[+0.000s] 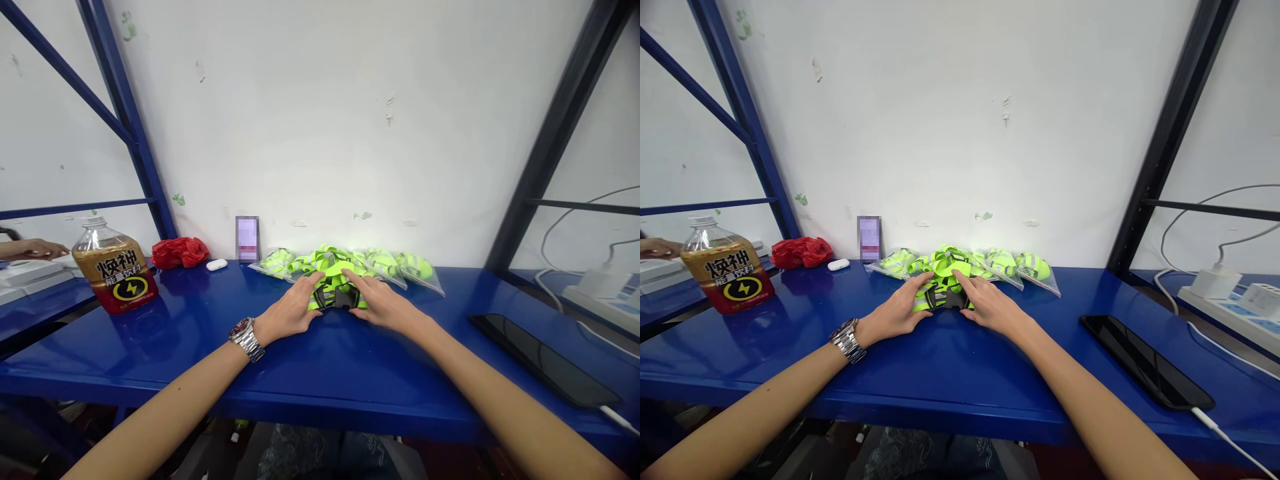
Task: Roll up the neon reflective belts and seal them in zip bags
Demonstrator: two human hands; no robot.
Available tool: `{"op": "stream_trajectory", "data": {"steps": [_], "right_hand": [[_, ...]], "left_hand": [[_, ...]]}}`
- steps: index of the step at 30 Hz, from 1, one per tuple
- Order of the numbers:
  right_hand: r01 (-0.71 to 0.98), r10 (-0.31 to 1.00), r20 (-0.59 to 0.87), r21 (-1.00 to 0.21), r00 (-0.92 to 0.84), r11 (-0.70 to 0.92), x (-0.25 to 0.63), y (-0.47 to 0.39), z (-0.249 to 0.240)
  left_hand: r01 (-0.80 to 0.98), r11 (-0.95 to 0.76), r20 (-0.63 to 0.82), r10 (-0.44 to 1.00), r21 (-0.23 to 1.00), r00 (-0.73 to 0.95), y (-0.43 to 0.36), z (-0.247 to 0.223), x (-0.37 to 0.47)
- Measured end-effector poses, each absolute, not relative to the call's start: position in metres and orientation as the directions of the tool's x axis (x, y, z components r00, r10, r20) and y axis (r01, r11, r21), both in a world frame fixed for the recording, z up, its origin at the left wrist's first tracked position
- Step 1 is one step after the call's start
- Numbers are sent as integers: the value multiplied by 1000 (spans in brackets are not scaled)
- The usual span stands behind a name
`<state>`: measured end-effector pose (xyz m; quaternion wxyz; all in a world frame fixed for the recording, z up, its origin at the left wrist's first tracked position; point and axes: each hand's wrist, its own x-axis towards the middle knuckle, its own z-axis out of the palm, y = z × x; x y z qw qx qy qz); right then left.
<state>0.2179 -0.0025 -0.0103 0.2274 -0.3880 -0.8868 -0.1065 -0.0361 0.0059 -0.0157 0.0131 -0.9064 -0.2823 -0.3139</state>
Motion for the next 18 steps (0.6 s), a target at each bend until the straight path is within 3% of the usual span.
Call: {"op": "stream_trajectory", "data": {"steps": [7,13,16,18], "right_hand": [[721,611,521,12,-596,693,190,0,-12],[749,692,537,-157,-482,644,203,10,-13],[731,728,537,-268,-427,627,206,6,-8],[694,728,561,-338,-393,635,204,1,-3]], "left_hand": [[503,-859,607,450,95,655,13,-26,-20],[490,-855,666,267,-170,697,-3,-11,-16],[383,-881,557,176,-278,811,-16,-10,-8],[350,-906,440,220,-239,871,-22,-13,-2]]}}
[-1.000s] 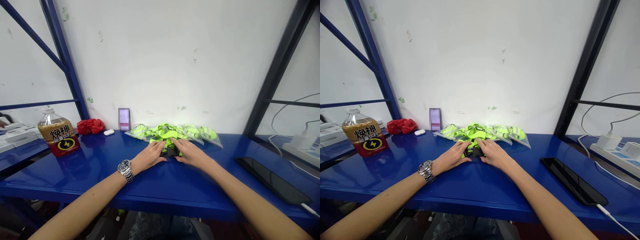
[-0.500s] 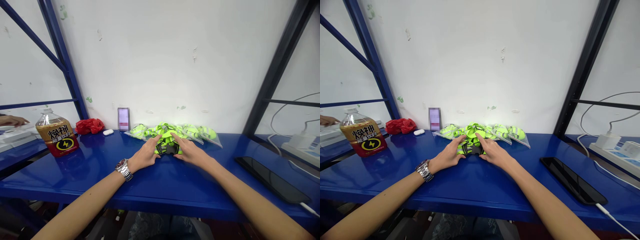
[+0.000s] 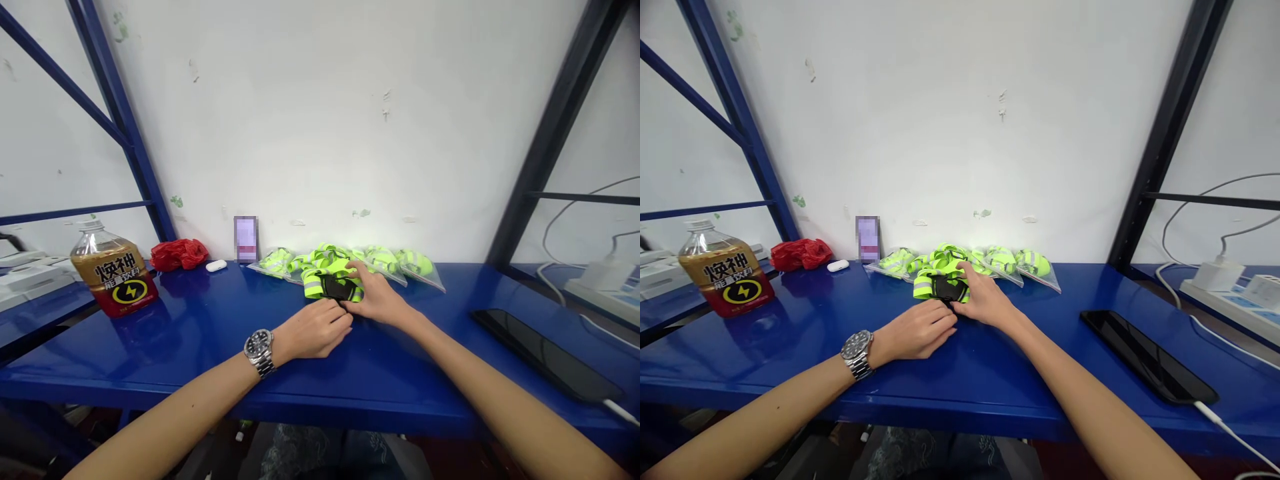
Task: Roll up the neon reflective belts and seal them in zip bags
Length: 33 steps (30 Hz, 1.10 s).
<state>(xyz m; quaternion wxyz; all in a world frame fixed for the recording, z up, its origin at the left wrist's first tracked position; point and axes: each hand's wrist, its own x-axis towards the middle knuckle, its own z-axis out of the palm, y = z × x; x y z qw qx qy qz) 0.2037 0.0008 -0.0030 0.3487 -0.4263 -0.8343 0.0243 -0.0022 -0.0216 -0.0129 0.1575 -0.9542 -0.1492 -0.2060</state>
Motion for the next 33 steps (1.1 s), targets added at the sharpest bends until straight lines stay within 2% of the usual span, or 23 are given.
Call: {"op": "stream_trajectory", "data": {"steps": [3,6,9,12,14,17,20,22,25,29,31,33], "right_hand": [[654,735,601,-424,-314,626,202,-5,5],[627,728,628,-458,-274,630,206,-5,9],[631,721,646,-455,-252,628,211,-3,11],[665,723,650,-436,-233,606,213,-2,12],[669,717,656,-426,-234,608,212,-3,13],[650,705,669,-432,-234,625,211,-6,16],[606,686,659,-420,-307,675,213,-8,18],[606,678,636,-388,-370,694,216,-8,18],[664,668,606,-287,-433,690,219,-8,18],[746,543,764,-124,-350,655,210,-19,17],[675,478,805,-135,-352,725,197,-28,14],[520,514,715,-244,-474,818,182,-35,9]], "left_hand": [[466,-885,419,426,8,802,-20,-17,3],[464,-795,466,606,391,645,-11,-16,3],[298,-619,436,751,727,496,-3,-14,6],[53,-450,395,829,891,396,0,-14,19],[-119,-377,395,868,919,300,2,-13,31],[-402,-291,367,922,868,125,5,-5,48],[-591,-118,237,963,798,129,11,6,58],[-607,-31,163,973,794,163,15,10,59],[-610,0,95,988,793,125,21,13,61],[-707,-44,77,997,705,15,27,19,64],[-745,-52,80,997,665,1,29,25,65],[-772,-44,70,998,634,1,29,32,65]]}}
